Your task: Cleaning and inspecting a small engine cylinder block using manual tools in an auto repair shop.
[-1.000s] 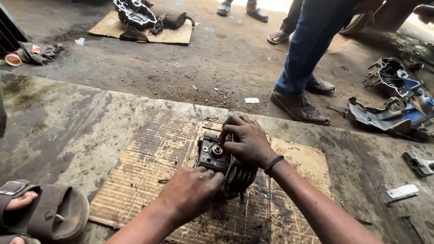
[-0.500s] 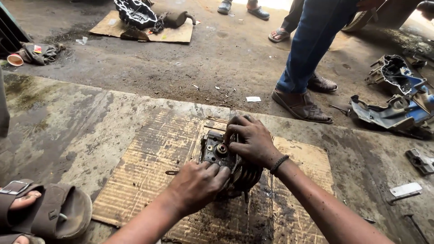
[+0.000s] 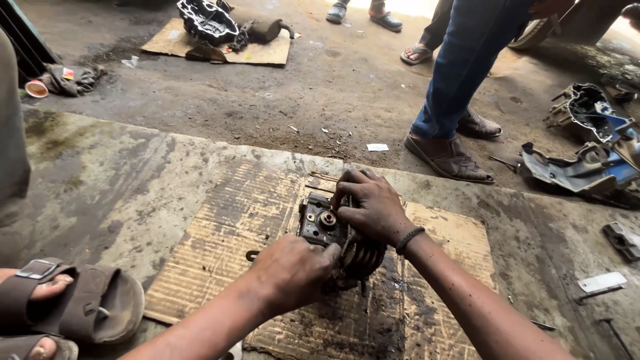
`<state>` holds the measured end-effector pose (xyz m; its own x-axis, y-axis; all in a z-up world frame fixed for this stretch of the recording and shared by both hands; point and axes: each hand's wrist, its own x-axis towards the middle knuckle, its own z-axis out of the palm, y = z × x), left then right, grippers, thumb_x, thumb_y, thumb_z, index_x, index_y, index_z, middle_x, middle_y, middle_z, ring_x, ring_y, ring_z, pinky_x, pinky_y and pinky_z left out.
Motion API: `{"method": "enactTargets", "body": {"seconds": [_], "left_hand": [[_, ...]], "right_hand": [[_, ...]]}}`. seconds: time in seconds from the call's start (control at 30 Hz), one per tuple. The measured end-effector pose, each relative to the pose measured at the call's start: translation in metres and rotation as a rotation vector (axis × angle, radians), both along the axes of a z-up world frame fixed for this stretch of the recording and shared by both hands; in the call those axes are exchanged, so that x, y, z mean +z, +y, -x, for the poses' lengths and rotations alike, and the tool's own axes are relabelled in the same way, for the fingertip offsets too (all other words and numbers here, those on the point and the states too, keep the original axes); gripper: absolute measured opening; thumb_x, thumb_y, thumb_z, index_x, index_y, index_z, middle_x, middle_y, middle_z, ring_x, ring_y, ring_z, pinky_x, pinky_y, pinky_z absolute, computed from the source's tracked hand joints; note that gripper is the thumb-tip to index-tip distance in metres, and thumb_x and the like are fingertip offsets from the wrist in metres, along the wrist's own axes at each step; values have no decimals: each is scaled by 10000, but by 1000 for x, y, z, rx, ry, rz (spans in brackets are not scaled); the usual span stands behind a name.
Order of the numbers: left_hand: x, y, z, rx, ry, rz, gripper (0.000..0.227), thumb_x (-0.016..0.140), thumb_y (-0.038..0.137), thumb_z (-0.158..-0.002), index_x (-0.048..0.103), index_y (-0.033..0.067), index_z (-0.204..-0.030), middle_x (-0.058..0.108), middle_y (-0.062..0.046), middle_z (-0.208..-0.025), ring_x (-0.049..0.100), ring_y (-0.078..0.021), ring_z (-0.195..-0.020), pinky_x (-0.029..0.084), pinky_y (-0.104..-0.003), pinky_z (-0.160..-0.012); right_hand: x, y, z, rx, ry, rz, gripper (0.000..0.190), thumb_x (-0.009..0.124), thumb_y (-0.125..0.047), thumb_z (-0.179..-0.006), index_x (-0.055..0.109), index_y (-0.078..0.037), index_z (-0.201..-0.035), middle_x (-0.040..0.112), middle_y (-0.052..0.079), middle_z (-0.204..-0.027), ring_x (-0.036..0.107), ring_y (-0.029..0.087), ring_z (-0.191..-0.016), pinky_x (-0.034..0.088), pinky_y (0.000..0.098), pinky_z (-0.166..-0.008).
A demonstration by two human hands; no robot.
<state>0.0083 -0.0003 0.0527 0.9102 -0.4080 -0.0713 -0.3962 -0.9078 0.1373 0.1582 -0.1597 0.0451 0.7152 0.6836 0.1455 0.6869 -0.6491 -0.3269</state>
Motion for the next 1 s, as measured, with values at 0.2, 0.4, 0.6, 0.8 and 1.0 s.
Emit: {"method": "enactTargets", "body": {"seconds": [0.2,0.4,0.6,0.8,1.0], "left_hand": [[-62,-17,6,-12,54,4,115,592,108,-856,654,62,-941,658,-131,-683,679,-301,-611,510,-449,-483],[-72,-23,11,69,-93,283,125,663,114,-758,684,75,-874,677,-178,-750,676,-391,-666,525,-531,-552],[-35,8,14,354,-197,553,161,650,128,-800,671,108,-958,690,-196,-756,666,-453,-706,523,-578,-619],[-26,-12,-1,242,-91,299,67,667,165,-819,689,108,-848,703,-169,-757,689,-402,-723,546,-554,-654],[-20,-15,10,250,-125,373,116,621,152,-919,636,45,-960,706,-138,-714,703,-326,-604,572,-494,-567]], "right_hand": [[-15,-8,-12,-36,1,7,390,650,-374,-752,741,-164,-1067,609,15,-1221,558,295,-1162,462,489,-1009],[-43,-24,-38,64,-139,-157,475,710,-415,-748,755,-134,-1128,582,122,-1383,512,402,-1271,419,530,-1041],[-37,3,-34,72,-124,-170,458,709,-401,-724,763,-151,-1104,623,153,-1329,552,410,-1211,434,549,-1018],[-10,-13,-8,22,-40,-106,343,664,-384,-756,731,-144,-993,650,35,-1155,608,310,-1078,489,473,-971],[0,-3,0,-20,25,-24,324,657,-386,-756,751,-157,-966,631,-11,-1155,590,249,-1139,452,462,-1036]]}}
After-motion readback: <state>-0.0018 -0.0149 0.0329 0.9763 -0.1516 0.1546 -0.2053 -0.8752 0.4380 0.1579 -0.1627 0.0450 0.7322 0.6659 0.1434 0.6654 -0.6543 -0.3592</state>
